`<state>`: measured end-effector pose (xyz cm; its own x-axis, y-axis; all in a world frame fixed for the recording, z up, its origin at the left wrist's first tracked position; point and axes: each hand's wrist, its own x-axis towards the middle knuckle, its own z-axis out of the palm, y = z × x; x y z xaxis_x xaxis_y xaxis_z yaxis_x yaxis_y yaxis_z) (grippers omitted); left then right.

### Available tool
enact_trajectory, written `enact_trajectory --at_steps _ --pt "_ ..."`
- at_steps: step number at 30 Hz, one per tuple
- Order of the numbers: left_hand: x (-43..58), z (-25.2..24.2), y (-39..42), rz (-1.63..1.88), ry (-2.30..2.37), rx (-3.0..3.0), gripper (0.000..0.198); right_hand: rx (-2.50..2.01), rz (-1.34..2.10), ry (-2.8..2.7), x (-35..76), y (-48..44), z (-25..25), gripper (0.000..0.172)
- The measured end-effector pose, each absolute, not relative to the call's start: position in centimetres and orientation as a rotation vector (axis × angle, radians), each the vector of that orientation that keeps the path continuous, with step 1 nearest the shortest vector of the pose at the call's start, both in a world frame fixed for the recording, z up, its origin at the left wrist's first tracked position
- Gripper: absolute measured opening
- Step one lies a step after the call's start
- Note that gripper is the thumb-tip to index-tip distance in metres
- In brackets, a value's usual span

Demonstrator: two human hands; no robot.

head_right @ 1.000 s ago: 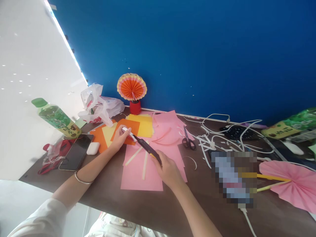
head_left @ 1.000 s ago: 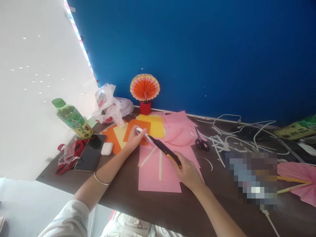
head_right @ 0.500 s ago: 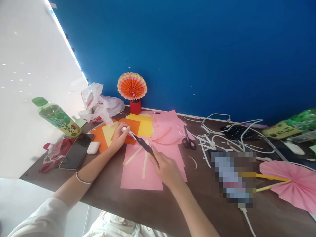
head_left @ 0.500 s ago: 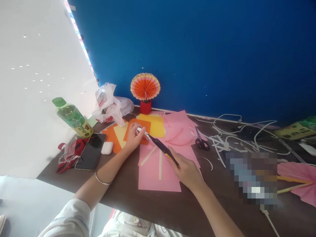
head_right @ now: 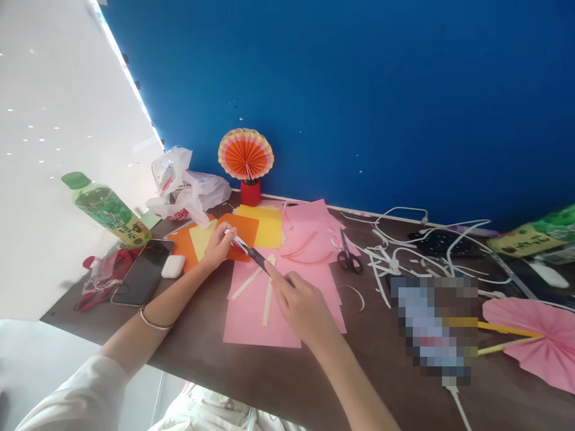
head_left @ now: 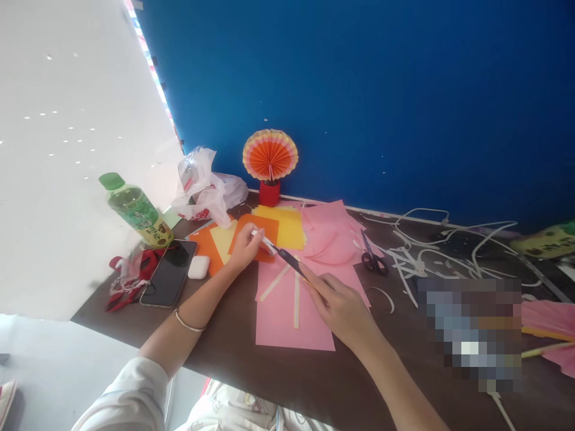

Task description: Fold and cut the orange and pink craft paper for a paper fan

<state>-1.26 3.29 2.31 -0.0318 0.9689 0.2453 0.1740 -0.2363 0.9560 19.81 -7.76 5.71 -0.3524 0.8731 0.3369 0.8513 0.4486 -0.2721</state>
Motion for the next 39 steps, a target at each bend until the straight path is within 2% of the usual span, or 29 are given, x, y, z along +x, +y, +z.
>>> enact_trajectory --at_steps 4,8,31,39 --pt "-1.3 2.2 3.6 1.325 1.238 1.461 0.026 -1.477 0.272 -2.234 20.1 -7.1 6.0 0.044" --pt "-1.3 2.5 3.6 1.319 1.221 1.422 0.027 -1.507 0.332 -2.246 19.9 -6.8 6.9 0.044" --pt "-1.7 2.5 4.2 1.270 1.197 1.371 0.026 -1.426 0.199 -2.286 19.3 -6.4 6.8 0.043" --pt "-1.9 2.4 4.0 1.260 1.148 1.397 0.033 -1.318 0.201 -1.985 19.8 -6.7 5.4 0.040"
